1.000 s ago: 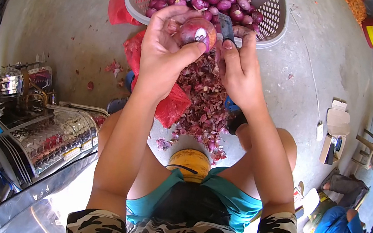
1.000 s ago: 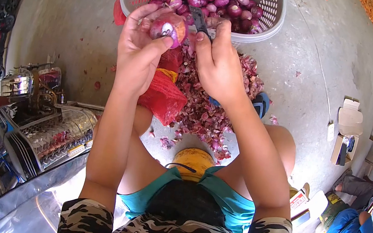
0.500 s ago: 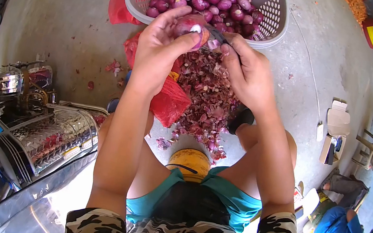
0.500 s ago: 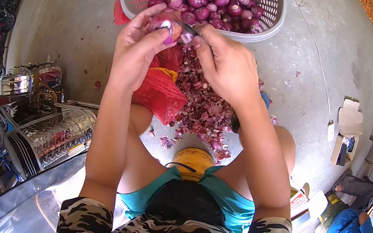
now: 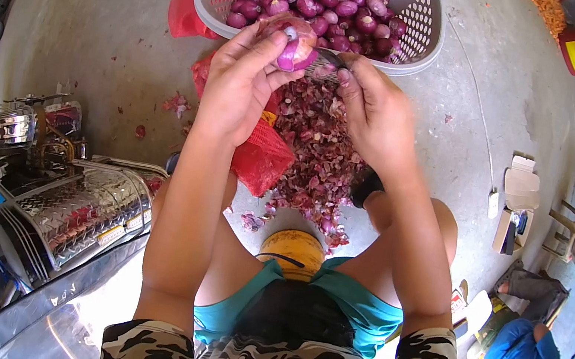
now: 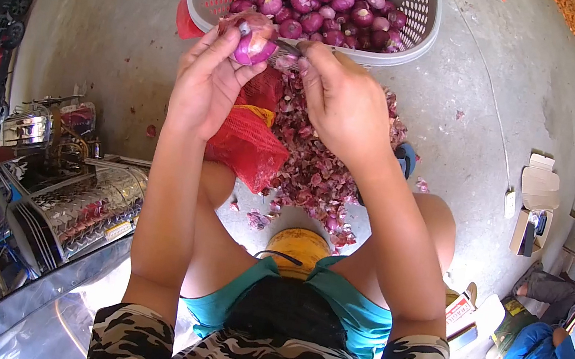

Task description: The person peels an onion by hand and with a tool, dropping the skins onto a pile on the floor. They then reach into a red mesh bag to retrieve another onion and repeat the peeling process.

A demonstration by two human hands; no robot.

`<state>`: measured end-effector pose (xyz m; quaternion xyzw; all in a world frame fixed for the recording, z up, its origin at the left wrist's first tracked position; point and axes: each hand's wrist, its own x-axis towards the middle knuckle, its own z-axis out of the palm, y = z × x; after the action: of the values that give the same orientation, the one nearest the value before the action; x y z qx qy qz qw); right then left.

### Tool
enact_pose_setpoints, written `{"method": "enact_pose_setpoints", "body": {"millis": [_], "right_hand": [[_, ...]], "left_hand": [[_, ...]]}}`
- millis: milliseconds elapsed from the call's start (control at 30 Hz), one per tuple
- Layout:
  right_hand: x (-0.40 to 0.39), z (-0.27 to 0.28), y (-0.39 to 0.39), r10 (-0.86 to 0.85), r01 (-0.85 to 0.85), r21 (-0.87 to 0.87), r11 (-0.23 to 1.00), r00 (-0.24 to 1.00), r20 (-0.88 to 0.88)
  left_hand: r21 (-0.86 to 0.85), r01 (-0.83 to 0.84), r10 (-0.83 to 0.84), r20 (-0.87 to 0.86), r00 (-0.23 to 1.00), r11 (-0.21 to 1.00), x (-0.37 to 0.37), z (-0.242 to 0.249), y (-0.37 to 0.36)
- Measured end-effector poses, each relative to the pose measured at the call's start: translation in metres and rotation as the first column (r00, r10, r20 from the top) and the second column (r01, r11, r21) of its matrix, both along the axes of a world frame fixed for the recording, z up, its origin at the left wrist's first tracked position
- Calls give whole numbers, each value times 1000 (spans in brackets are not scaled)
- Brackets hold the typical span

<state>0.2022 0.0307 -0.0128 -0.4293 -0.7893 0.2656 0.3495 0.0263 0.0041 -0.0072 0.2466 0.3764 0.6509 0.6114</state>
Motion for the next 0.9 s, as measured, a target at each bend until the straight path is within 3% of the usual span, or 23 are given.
{"method": "enact_pose_setpoints", "body": {"millis": [67,300,400,567,700,900], "right_hand": [[-3,-3,-3,-1,1,-41,999,1000,-17],[-6,-12,-3,-35,32,64,997,998,45],[-11,-17,-3,-33,33,76,997,999,-8],[-12,-19,-3,-30,28,42,999,998,57],[-11,-20,-2,-29,29,26,999,1000,5],[-7,-11,-3,-56,40,-175,984,995,-84]], "left_hand": [[-17,-11,14,143,990,1000,0,-4,1],[-91,-1,26,276,961,996,4,-8,4],[-97,21,15,355,935,995,5,-8,4],[-49,51,-25,429,903,997,1,-3,1],[-27,-64,69,307,949,998,-1,-2,2],[104,-247,241,67,968,963,5,-3,1]]}}
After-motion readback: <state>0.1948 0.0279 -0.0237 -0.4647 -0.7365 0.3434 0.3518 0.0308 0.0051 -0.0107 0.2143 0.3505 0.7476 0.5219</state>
